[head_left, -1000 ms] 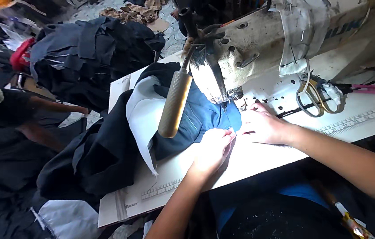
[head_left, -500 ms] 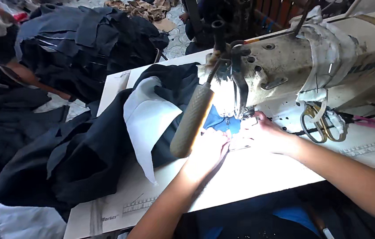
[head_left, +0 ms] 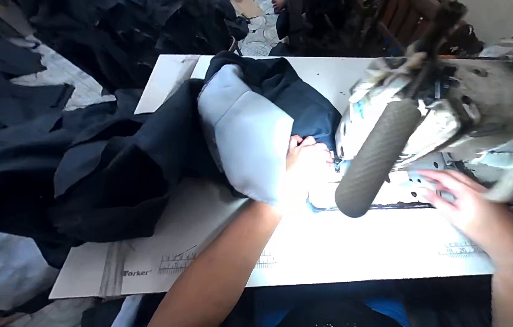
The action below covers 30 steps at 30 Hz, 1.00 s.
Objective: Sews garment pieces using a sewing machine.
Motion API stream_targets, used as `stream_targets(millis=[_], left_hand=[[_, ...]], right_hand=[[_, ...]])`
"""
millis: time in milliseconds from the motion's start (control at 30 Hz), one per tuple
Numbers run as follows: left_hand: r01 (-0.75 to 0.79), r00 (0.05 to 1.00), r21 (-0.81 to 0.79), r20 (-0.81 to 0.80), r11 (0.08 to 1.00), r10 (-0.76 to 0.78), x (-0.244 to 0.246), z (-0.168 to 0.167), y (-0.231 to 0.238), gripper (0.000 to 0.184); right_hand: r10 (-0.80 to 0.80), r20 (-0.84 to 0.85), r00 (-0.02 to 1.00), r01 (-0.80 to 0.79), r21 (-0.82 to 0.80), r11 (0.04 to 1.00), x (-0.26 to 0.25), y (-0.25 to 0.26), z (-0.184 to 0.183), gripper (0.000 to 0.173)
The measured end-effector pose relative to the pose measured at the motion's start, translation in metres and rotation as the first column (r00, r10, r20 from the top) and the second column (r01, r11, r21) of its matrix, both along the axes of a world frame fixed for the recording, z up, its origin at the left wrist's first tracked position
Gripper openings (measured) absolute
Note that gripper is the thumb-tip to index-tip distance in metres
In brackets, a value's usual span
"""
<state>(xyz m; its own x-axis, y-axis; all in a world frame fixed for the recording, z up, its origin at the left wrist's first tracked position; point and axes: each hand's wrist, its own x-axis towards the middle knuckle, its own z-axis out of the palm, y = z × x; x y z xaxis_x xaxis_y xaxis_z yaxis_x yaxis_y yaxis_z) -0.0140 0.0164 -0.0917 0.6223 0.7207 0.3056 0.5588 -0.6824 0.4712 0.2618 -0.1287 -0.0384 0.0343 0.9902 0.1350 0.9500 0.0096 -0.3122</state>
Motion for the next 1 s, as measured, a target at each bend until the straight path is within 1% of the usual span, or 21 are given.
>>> stream_targets(millis=[33,67,133,167,233,267,300,367,433,467,500,533,567,600,633,700,767,833,867,933,1000], left_hand=[[-0.022,1.0,-0.041,0.005,0.999,0.023,0.001,0.009,-0.004,0.011],[-0.049,0.999,-0.135,-0.026,0.99,0.046,0.0,0.028,-0.011,0.011],[-0.062,0.998,-0.284,0.007,0.957,0.067,-0.005,0.055,-0.021,0.016],[-0.055,0.998,-0.282,-0.038,0.958,0.046,-0.006,0.059,-0.019,0.019],[-0.041,0.977,-0.29,-0.212,0.956,-0.022,-0.004,0.064,-0.013,0.024],[-0.049,0.966,-0.316,-0.255,0.947,-0.035,-0.003,0.067,-0.012,0.025],[-0.056,0.963,-0.333,-0.268,0.941,-0.038,-0.003,0.069,-0.012,0.025],[-0.048,0.971,-0.331,-0.237,0.943,-0.034,-0.006,0.073,-0.019,0.025],[-0.059,0.961,-0.339,-0.273,0.939,-0.038,-0.009,0.083,-0.026,0.026],[-0.069,0.969,-0.34,-0.246,0.938,-0.018,-0.009,0.077,-0.022,0.027],[-0.077,0.988,-0.328,-0.155,0.942,0.027,-0.007,0.058,-0.012,0.028],[-0.072,0.997,-0.221,-0.017,0.973,0.07,-0.003,0.019,0.006,0.027],[-0.088,0.986,-0.076,0.135,0.993,0.097,0.003,-0.025,0.026,0.024],[-0.106,0.968,-0.049,0.222,0.993,0.114,0.008,-0.051,0.042,0.023],[-0.109,0.959,-0.098,0.25,0.989,0.13,0.011,-0.061,0.051,0.024],[-0.102,0.97,-0.18,0.199,0.978,0.138,0.009,-0.059,0.055,0.027],[-0.096,0.968,-0.202,0.21,0.975,0.139,0.009,-0.055,0.055,0.025],[-0.104,0.973,-0.21,0.182,0.972,0.144,0.009,-0.053,0.055,0.025],[-0.112,0.966,-0.214,0.206,0.97,0.157,0.011,-0.052,0.055,0.023],[-0.126,0.963,-0.229,0.204,0.965,0.174,0.013,-0.052,0.056,0.023],[-0.113,0.972,-0.212,0.177,0.971,0.152,0.014,-0.052,0.056,0.023]], right_hand=[[-0.106,0.016,0.994,0.105,0.058,0.993,0.01,-0.011,-0.004,0.031],[-0.2,0.039,0.979,0.196,0.084,0.977,0.019,-0.019,-0.007,0.031],[-0.301,0.069,0.951,0.298,0.056,0.953,0.033,-0.032,-0.015,0.037],[-0.313,0.085,0.946,0.311,0.036,0.95,0.037,-0.035,-0.02,0.042],[-0.335,0.086,0.938,0.336,0.003,0.942,0.039,-0.038,-0.023,0.045],[-0.359,0.081,0.93,0.362,-0.022,0.932,0.037,-0.037,-0.021,0.048],[-0.39,0.071,0.918,0.394,-0.053,0.918,0.035,-0.036,-0.018,0.053],[-0.435,0.063,0.898,0.439,-0.085,0.894,0.034,-0.033,-0.014,0.064],[-0.441,0.063,0.895,0.445,-0.086,0.891,0.033,-0.031,-0.012,0.062],[-0.414,0.047,0.909,0.417,-0.086,0.905,0.031,-0.03,-0.01,0.06],[-0.368,0.014,0.93,0.367,-0.104,0.924,0.027,-0.026,-0.007,0.06],[-0.301,-0.035,0.953,0.294,-0.13,0.947,0.022,-0.021,-0.004,0.063],[-0.216,-0.081,0.973,0.202,-0.156,0.967,0.017,-0.015,0.001,0.064],[-0.125,-0.107,0.986,0.103,-0.186,0.977,0.014,-0.005,0.006,0.063],[-0.05,-0.116,0.992,0.022,-0.235,0.972,0.011,0.008,0.013,0.06],[0.034,-0.128,0.991,-0.081,-0.385,0.919,0.003,0.035,0.029,0.054],[0.037,-0.119,0.992,-0.094,-0.517,0.851,-0.007,0.061,0.041,0.052],[-0.035,-0.07,0.997,-0.016,-0.626,0.78,-0.021,0.082,0.048,0.04],[-0.07,-0.049,0.996,0.021,-0.655,0.755,-0.03,0.086,0.053,0.033],[-0.136,-0.06,0.989,0.059,-0.681,0.73,-0.038,0.086,0.06,0.031],[-0.184,-0.01,0.983,0.123,-0.706,0.698,-0.046,0.086,0.064,0.029]])
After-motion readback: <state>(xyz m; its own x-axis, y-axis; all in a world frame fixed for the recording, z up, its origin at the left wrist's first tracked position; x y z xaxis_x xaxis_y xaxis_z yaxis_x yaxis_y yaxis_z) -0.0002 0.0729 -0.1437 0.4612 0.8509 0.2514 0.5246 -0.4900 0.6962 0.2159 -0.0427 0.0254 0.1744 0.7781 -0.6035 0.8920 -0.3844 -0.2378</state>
